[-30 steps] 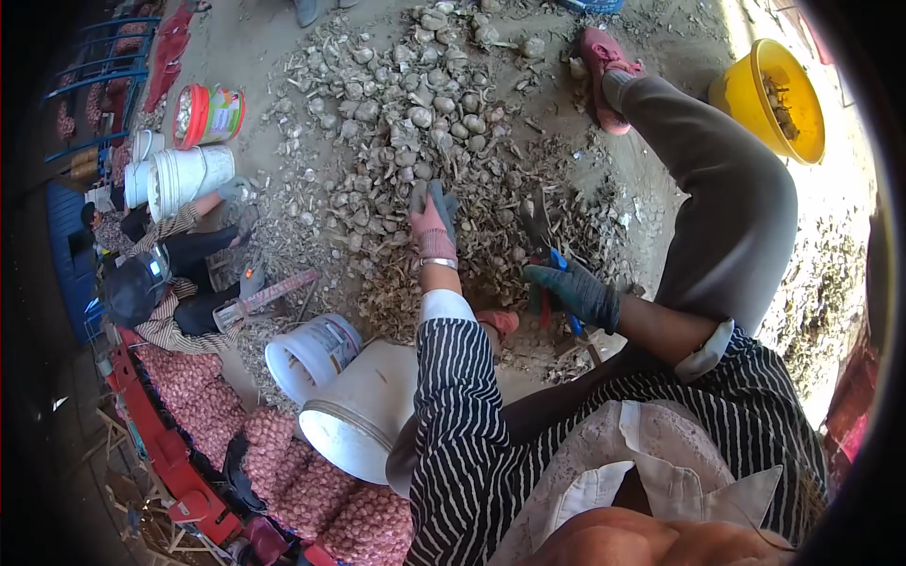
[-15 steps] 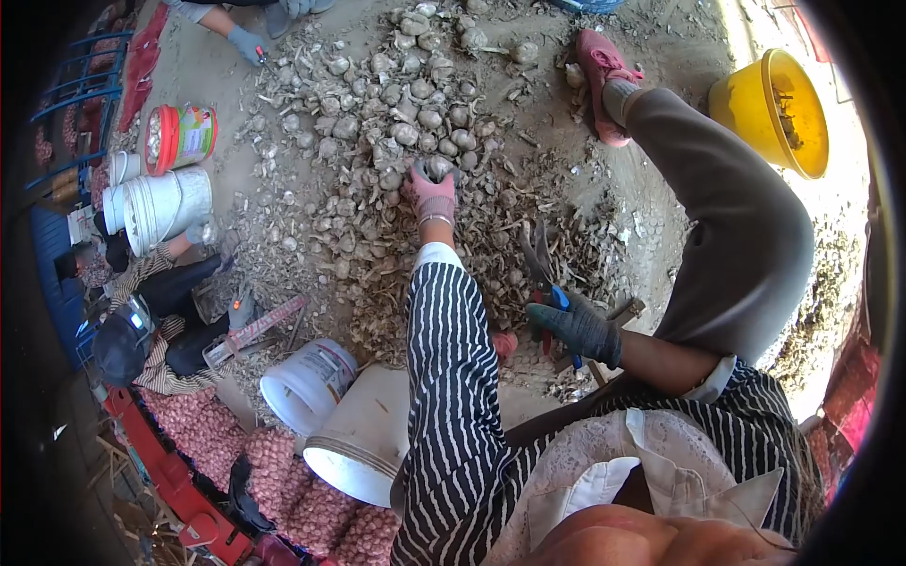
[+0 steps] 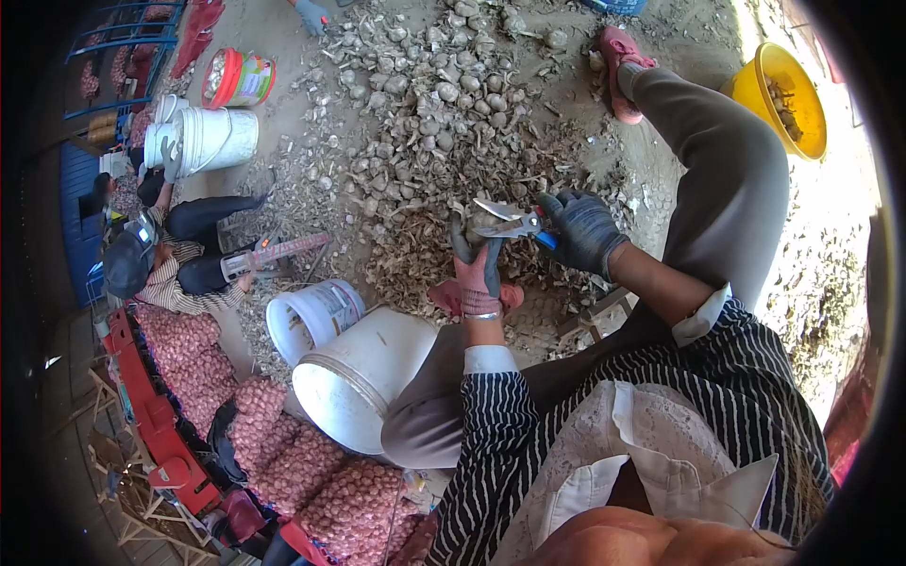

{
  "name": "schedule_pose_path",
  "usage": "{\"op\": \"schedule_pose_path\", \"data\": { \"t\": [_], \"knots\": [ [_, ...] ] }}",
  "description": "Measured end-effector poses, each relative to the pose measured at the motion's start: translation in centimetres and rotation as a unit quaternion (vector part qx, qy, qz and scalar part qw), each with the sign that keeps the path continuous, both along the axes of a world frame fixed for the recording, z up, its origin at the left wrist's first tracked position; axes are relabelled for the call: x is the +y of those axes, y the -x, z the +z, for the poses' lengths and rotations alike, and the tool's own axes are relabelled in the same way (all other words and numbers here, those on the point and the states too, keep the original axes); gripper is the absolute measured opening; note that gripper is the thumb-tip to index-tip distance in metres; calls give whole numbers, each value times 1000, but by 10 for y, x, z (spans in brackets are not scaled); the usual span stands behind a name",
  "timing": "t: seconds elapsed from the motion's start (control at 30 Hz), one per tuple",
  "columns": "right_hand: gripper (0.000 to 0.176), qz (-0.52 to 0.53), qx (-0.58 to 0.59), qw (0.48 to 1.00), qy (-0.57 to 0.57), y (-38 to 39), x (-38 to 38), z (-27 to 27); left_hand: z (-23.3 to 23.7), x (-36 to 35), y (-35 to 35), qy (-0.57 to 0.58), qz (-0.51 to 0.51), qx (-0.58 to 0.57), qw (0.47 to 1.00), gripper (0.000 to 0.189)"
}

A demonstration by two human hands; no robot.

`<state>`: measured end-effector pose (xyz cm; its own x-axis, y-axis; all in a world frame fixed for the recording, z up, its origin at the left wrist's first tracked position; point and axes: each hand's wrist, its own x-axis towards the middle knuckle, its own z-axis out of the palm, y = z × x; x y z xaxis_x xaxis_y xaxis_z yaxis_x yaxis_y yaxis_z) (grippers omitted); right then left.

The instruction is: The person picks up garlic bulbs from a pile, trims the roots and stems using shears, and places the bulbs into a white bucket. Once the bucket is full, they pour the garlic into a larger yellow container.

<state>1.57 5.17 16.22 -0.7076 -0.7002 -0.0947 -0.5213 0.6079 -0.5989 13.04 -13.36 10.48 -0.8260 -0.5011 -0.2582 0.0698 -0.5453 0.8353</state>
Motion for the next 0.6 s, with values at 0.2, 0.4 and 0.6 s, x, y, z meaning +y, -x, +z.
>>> {"op": "schedule_pose_path", "data": {
  "t": [0.2,0.4,0.6],
  "knots": [
    [46,2,-136,991,-14,-25,14,16,4,11,-27,-155,75,38,984,38],
    [50,32,-226,974,-9,-41,22,11,25,28,-44,-312,41,120,942,29],
    [45,73,-205,976,-33,-40,20,19,35,31,-59,-247,7,14,969,32]
  ]
}}
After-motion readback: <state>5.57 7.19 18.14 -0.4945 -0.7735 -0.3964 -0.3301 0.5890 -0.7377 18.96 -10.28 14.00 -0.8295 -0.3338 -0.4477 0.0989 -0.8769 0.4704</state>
